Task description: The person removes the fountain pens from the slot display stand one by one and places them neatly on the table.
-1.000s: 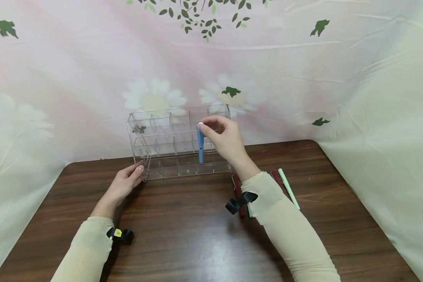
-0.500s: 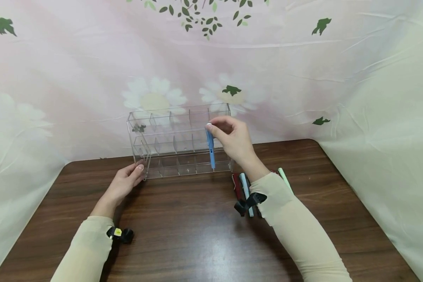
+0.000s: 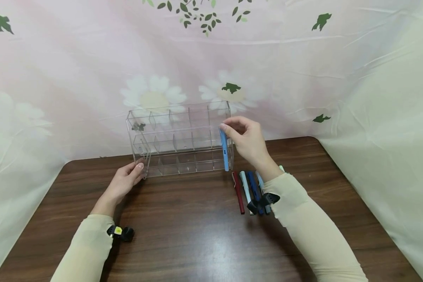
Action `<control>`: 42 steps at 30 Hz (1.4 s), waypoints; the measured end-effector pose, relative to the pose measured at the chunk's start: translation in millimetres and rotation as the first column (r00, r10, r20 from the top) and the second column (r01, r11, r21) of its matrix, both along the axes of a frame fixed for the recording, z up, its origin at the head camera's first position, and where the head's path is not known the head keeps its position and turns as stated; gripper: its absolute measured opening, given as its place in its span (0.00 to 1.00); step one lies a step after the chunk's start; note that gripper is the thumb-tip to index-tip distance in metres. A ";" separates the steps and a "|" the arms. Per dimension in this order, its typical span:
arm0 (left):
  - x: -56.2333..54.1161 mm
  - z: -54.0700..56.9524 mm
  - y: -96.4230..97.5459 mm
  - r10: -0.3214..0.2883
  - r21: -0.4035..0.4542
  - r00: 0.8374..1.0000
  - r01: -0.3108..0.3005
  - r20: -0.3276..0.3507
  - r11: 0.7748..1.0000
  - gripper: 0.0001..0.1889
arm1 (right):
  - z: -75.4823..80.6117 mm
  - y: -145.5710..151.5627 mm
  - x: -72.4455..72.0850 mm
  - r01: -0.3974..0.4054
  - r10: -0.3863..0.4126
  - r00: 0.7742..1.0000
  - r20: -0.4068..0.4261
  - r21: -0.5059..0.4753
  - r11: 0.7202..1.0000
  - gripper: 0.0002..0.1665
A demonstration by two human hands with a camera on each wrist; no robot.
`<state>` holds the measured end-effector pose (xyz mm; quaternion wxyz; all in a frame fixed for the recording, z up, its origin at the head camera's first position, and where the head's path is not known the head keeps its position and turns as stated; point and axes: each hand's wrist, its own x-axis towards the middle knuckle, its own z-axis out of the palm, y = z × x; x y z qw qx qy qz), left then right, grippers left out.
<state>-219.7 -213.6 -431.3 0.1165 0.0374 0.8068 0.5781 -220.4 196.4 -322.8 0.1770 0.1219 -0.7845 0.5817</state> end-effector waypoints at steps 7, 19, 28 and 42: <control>-1.3 0.7 0.1 -0.002 -0.004 1.000 0.002 -0.001 1.000 0.37 | -3.8 15.2 2.7 0.046 -0.046 0.999 0.005 -0.016 0.999 0.13; -3.8 -0.3 1.0 -0.001 -0.004 1.000 0.001 -0.003 1.000 0.37 | -13.3 43.3 7.8 0.128 -0.129 0.991 0.030 0.027 0.991 0.16; -2.9 -1.4 1.4 0.006 0.000 1.000 -0.006 0.003 1.000 0.36 | -20.5 59.6 13.5 0.179 -0.185 0.981 0.064 0.092 0.980 0.18; -3.6 -3.1 -0.9 0.009 -0.008 1.000 -0.009 0.007 1.000 0.36 | -32.3 76.1 16.0 0.216 -0.229 0.968 0.106 0.121 0.969 0.20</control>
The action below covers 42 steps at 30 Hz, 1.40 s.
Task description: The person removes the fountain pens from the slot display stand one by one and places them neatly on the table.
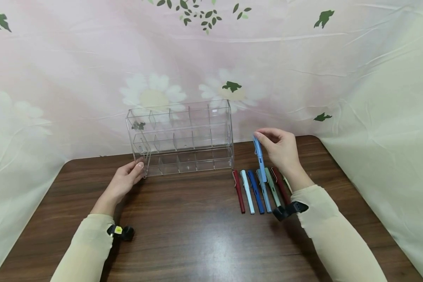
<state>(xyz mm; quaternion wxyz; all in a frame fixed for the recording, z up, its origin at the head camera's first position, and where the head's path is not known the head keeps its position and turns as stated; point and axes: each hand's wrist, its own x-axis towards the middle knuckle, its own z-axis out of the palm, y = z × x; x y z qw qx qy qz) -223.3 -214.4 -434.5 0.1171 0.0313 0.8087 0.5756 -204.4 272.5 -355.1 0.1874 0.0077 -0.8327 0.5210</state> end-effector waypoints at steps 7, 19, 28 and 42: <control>0.1 0.8 -0.3 -0.001 -0.002 1.000 0.001 0.003 1.000 0.36 | -3.2 8.3 3.2 0.015 -0.013 0.997 0.075 -0.034 0.999 0.24; 2.1 0.6 -0.6 -0.007 -0.010 1.000 0.007 -0.002 1.000 0.37 | -10.5 22.9 9.7 0.056 -0.063 0.986 0.152 0.053 0.997 0.28; 3.6 3.8 0.2 -0.009 0.000 1.000 0.009 0.008 1.000 0.37 | -14.9 43.6 16.5 0.079 -0.100 0.982 0.163 0.130 0.988 0.31; 1.8 3.2 0.6 0.002 -0.016 1.000 -0.001 0.008 1.000 0.36 | -30.8 70.2 25.4 0.119 -0.164 0.952 0.260 0.179 0.977 0.35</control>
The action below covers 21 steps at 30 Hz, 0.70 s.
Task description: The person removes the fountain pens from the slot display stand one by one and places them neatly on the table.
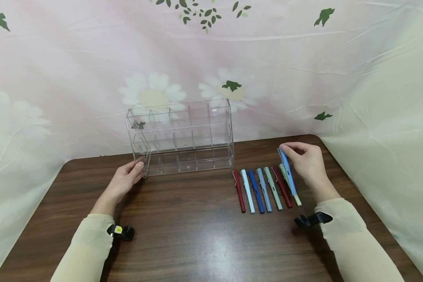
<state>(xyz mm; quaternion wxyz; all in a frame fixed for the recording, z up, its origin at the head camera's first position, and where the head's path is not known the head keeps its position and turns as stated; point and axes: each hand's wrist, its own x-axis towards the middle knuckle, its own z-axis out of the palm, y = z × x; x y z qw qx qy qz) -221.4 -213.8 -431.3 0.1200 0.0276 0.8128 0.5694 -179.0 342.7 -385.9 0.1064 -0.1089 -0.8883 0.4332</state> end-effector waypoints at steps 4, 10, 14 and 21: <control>-0.2 -0.2 -0.1 -0.001 -0.001 1.000 0.001 0.004 1.000 0.36 | -5.8 8.6 2.1 0.017 -0.018 0.999 0.036 0.014 1.000 0.37; -0.4 -0.4 0.5 0.002 0.003 1.000 -0.002 0.005 1.000 0.36 | -15.5 23.0 3.9 0.022 -0.025 0.999 0.043 0.054 0.998 0.36; -0.3 -0.2 1.2 -0.003 0.009 1.000 0.003 0.011 1.000 0.36 | -22.3 32.9 5.0 0.016 -0.021 0.998 0.052 0.093 0.996 0.33; 0.2 0.0 0.6 -0.002 0.004 1.000 0.001 0.017 1.000 0.36 | -36.5 45.9 1.7 0.012 -0.022 0.996 0.083 0.124 0.992 0.33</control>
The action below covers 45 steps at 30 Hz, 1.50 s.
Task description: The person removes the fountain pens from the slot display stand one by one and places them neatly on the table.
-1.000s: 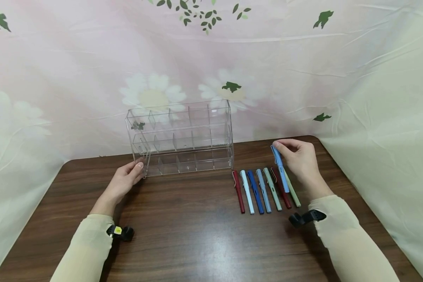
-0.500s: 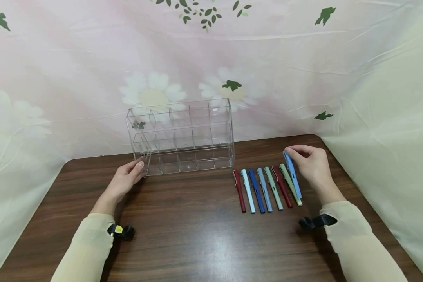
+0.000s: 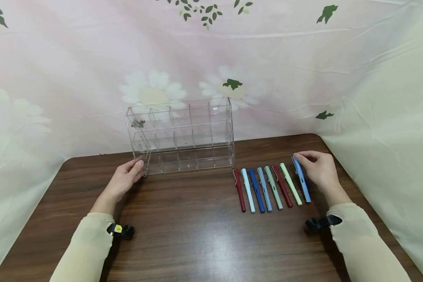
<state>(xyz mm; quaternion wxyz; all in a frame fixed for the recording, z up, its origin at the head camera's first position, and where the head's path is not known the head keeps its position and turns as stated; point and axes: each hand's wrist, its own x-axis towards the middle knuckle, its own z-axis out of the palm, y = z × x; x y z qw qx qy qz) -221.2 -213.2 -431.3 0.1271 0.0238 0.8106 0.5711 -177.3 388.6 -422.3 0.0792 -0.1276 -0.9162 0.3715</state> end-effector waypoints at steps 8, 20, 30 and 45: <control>-0.2 -0.7 -0.6 -0.003 -0.012 1.000 0.003 0.002 1.000 0.36 | -14.2 8.4 -6.7 -0.038 0.036 0.999 0.039 0.056 0.998 0.33; -1.0 -2.6 -2.3 -0.003 -0.016 1.000 0.003 -0.001 1.000 0.37 | -16.5 0.1 -13.4 -0.066 0.056 0.994 0.092 0.106 0.992 0.30; -1.0 -2.7 -1.6 0.001 -0.018 1.000 -0.001 -0.007 1.000 0.36 | -10.9 -4.0 -15.6 -0.110 0.082 0.984 0.155 0.178 0.978 0.29; 6.0 3.1 -11.2 0.037 -0.107 0.999 -0.040 -0.031 0.993 0.37 | -7.3 -10.4 -14.2 -0.091 0.067 0.987 0.145 0.166 0.982 0.35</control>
